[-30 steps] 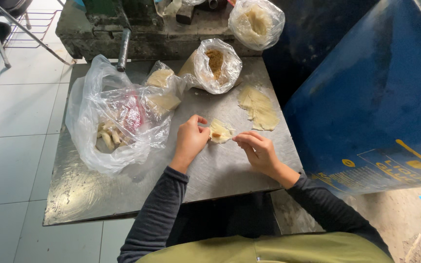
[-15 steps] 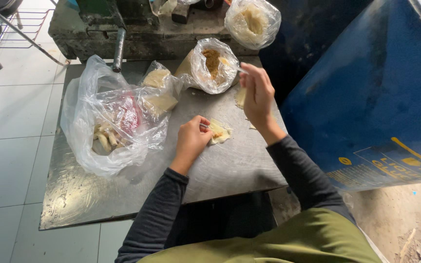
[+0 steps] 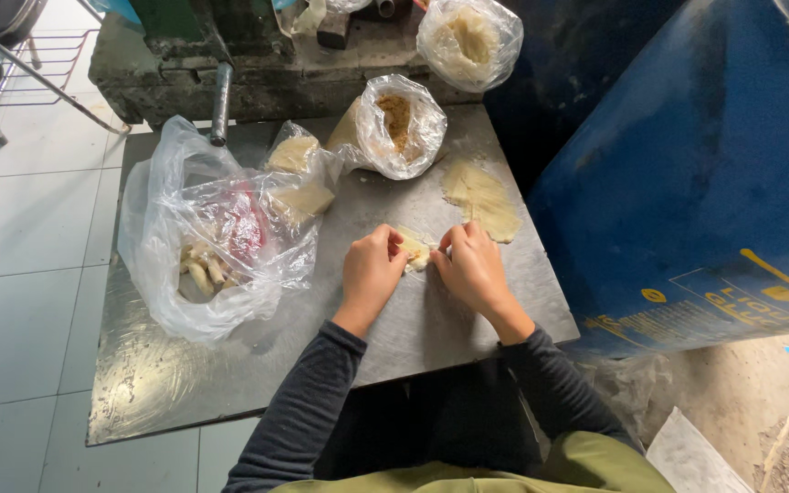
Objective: The person flattens a piece of dough on a metal table, spoons filling from a plastic-lined container onto the dough, then folds and pinches the dough closed around the filling, placing finished pastries into a plastic bag beside the work area.
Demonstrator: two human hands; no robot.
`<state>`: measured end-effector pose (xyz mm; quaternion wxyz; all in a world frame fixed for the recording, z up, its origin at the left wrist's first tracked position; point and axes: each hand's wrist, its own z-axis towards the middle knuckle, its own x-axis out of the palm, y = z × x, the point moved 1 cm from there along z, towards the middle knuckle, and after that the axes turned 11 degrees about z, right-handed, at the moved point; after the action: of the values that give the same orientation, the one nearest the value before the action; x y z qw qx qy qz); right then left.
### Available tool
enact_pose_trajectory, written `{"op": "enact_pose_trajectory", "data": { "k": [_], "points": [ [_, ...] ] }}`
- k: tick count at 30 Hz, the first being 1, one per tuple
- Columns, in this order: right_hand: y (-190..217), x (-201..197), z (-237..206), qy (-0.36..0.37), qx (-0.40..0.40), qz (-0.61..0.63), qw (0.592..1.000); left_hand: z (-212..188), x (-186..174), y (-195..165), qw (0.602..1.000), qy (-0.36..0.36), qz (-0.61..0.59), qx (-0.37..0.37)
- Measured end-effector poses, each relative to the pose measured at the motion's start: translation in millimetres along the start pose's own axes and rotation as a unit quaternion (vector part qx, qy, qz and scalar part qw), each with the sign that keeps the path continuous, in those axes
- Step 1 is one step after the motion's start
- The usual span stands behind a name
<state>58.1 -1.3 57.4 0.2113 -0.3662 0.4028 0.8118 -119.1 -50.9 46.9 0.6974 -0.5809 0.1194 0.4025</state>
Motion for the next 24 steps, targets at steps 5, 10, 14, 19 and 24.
{"op": "enact_pose_trajectory", "data": {
  "k": [5, 10, 14, 19, 24],
  "points": [
    [4.4, 9.1, -1.4, -0.016, 0.002, 0.101, 0.995, 0.9, -0.8, -2.0, 1.000, 0.000, 0.024, 0.006],
    [19.0, 11.1, -1.5, 0.015, 0.069, 0.235, 0.970, 0.5, 1.3, -0.8, 0.998, 0.013, 0.055, 0.013],
    [27.7, 8.4, -6.9, 0.029, 0.015, 0.258, 0.966, 2.6, 0.3, 1.5, 0.996, 0.013, 0.071, 0.044],
    [28.6, 3.8, -7.5, 0.019, -0.082, 0.210, 0.974, 5.8, -13.1, 10.2, 0.992, 0.083, 0.015, 0.095],
    [25.5, 2.0, -7.6, 0.076, -0.096, 0.196, 0.973, 6.2, -11.7, 14.1, 0.984, 0.071, 0.079, 0.143]
  ]
}}
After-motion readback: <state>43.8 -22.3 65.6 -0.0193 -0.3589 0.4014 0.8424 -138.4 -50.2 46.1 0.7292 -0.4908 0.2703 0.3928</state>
